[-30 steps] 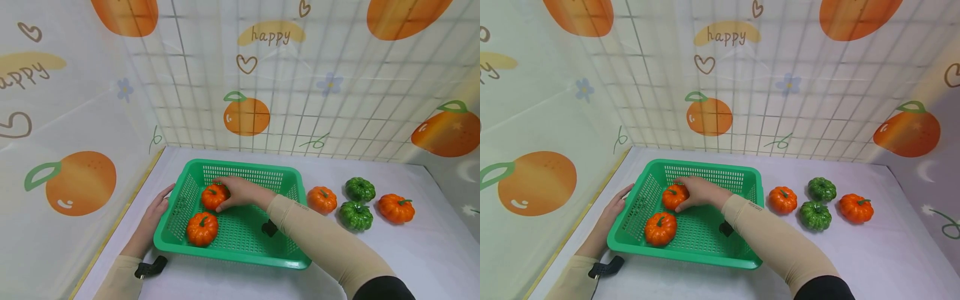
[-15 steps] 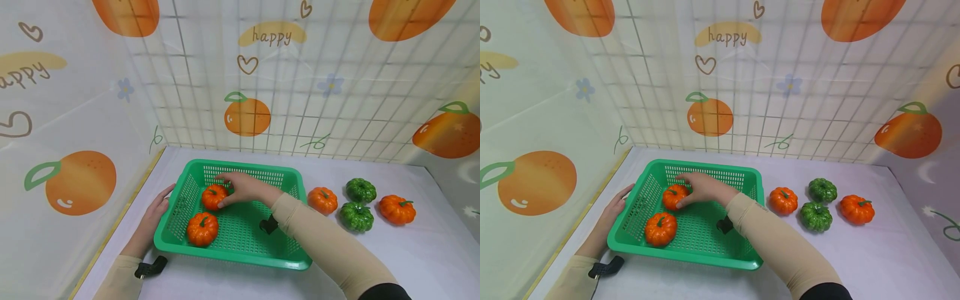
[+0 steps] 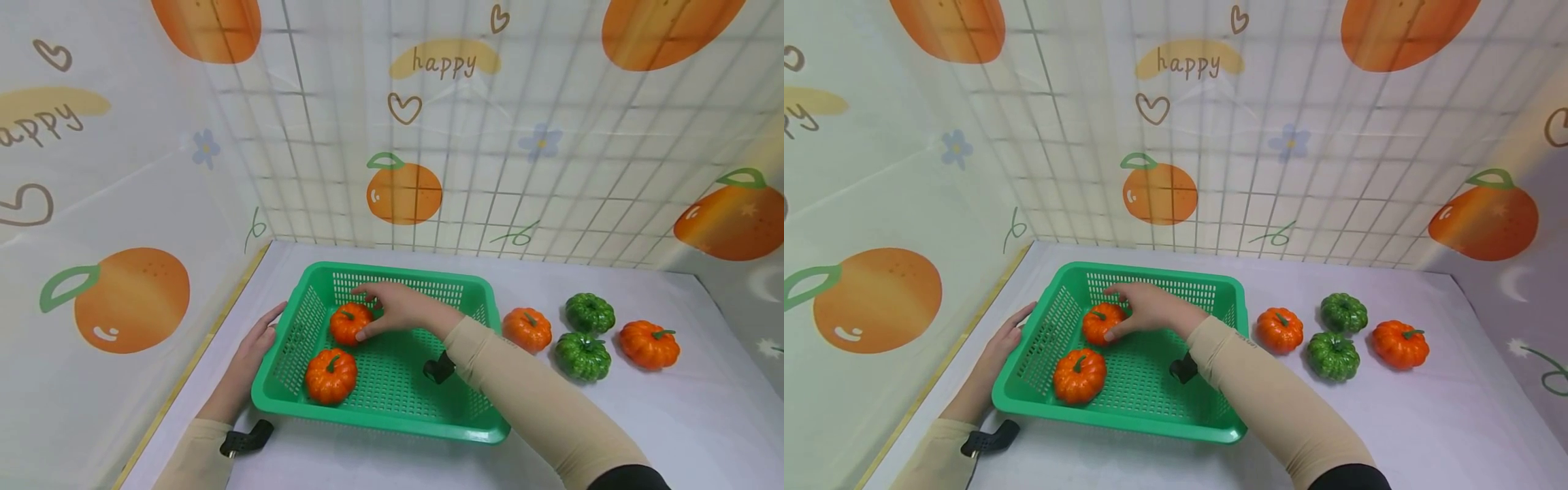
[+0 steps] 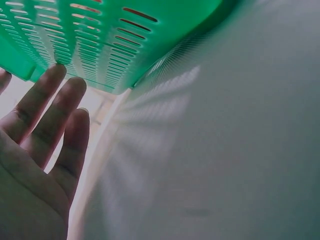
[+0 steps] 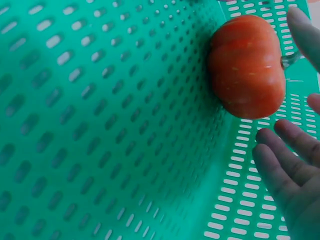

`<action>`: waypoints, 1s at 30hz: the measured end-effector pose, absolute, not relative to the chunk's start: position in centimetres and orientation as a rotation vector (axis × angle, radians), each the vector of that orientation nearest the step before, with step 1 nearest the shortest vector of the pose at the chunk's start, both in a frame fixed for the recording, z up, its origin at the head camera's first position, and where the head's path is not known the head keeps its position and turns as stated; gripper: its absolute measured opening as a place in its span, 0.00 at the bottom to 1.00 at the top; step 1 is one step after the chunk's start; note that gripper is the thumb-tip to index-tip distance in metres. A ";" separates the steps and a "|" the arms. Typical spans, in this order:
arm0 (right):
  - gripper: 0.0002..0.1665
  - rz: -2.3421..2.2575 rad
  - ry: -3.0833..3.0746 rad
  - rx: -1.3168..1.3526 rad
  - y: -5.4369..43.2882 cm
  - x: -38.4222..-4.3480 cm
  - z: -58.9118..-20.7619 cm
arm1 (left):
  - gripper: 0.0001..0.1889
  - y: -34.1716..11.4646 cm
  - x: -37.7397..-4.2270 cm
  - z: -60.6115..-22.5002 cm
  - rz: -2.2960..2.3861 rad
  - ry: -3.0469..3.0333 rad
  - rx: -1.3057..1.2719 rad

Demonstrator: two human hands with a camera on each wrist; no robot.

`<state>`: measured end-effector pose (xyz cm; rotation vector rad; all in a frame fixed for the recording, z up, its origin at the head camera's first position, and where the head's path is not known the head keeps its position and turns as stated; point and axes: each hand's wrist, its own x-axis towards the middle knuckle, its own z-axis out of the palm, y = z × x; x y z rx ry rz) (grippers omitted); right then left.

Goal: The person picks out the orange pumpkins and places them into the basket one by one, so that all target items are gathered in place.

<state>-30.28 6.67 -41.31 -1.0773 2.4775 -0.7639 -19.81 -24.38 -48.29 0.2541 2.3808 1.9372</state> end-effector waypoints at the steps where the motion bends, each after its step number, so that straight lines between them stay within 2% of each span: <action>1: 0.52 -0.774 2.472 -1.074 6.7 -30.3 -41.2 | 0.24 -24.4 -19.8 -48.2 1.931 2.388 0.252; 17: 0.51 -0.905 2.419 -1.043 7.6 -30.4 -40.3 | 0.25 -24.4 -19.7 -48.5 1.912 2.411 0.255; 30: 0.51 -1.191 2.423 -1.032 9.9 -29.9 -37.6 | 0.24 -24.4 -19.6 -48.5 1.927 2.398 0.285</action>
